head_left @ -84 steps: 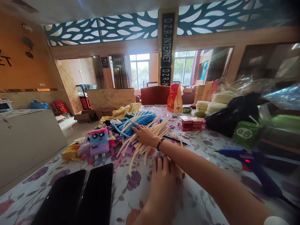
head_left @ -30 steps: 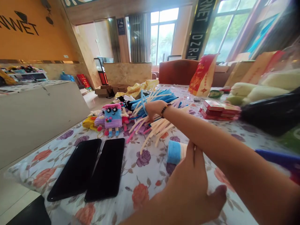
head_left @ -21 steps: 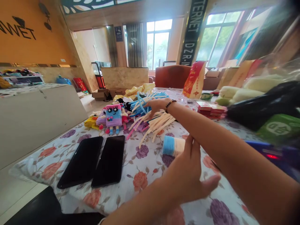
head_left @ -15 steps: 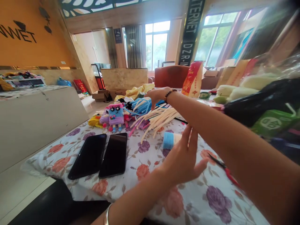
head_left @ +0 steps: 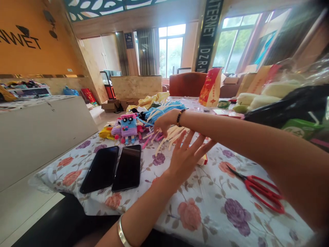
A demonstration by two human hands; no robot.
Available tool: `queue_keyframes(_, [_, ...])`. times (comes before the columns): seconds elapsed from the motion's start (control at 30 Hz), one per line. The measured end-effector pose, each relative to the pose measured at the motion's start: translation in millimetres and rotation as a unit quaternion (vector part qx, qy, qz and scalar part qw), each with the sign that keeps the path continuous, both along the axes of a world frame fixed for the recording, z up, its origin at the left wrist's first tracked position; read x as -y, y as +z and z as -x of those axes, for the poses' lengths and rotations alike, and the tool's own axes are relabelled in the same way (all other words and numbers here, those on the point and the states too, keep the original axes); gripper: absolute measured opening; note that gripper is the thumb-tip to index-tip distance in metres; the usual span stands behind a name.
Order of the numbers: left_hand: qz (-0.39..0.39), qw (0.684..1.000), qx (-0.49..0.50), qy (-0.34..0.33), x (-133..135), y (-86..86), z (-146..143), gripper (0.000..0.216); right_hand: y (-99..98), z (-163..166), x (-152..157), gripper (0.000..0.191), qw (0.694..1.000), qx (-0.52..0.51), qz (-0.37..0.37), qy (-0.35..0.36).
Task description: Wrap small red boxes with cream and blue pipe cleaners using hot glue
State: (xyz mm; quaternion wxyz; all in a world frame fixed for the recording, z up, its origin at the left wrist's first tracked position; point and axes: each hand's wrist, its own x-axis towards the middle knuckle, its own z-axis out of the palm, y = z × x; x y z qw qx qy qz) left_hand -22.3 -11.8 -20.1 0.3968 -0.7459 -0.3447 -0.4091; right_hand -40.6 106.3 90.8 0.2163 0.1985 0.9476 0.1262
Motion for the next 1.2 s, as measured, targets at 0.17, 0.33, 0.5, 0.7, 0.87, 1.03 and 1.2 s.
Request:
queue_keyframes(0.17, [-0.001,0.999,-0.044,0.003,1,-2.6,-1,0.045,-23.2,-7,2,0.048,0.999,-0.008,-0.028,0.031])
queue_keyframes(0.33, [0.090,0.992,-0.086,0.012,6,-7.1,-2,0.053,-35.0,-10,4,0.019,0.993,-0.060,-0.067,0.075])
queue_keyframes(0.5, [0.121,0.990,-0.074,0.015,9,-8.5,-2,0.054,-24.6,-6,10,0.019,0.983,-0.133,-0.108,0.063])
queue_keyframes(0.7, [0.169,0.985,0.046,-0.008,14,-2.5,-3,0.038,7.1,0,1,0.026,0.957,-0.244,-0.156,-0.020])
queue_keyframes(0.87, [0.222,0.971,0.079,-0.032,13,-3.9,-3,0.036,8.9,-2,-13,0.031,0.928,-0.319,-0.173,-0.087])
queue_keyframes(1.03, [0.267,0.961,0.053,-0.042,15,-8.4,-10,0.036,0.8,-7,-12,0.027,0.927,-0.337,-0.148,-0.076])
queue_keyframes(1.2, [0.283,0.957,0.041,-0.042,17,-9.8,-14,0.041,-10.9,-7,-13,0.024,0.944,-0.314,-0.098,-0.030])
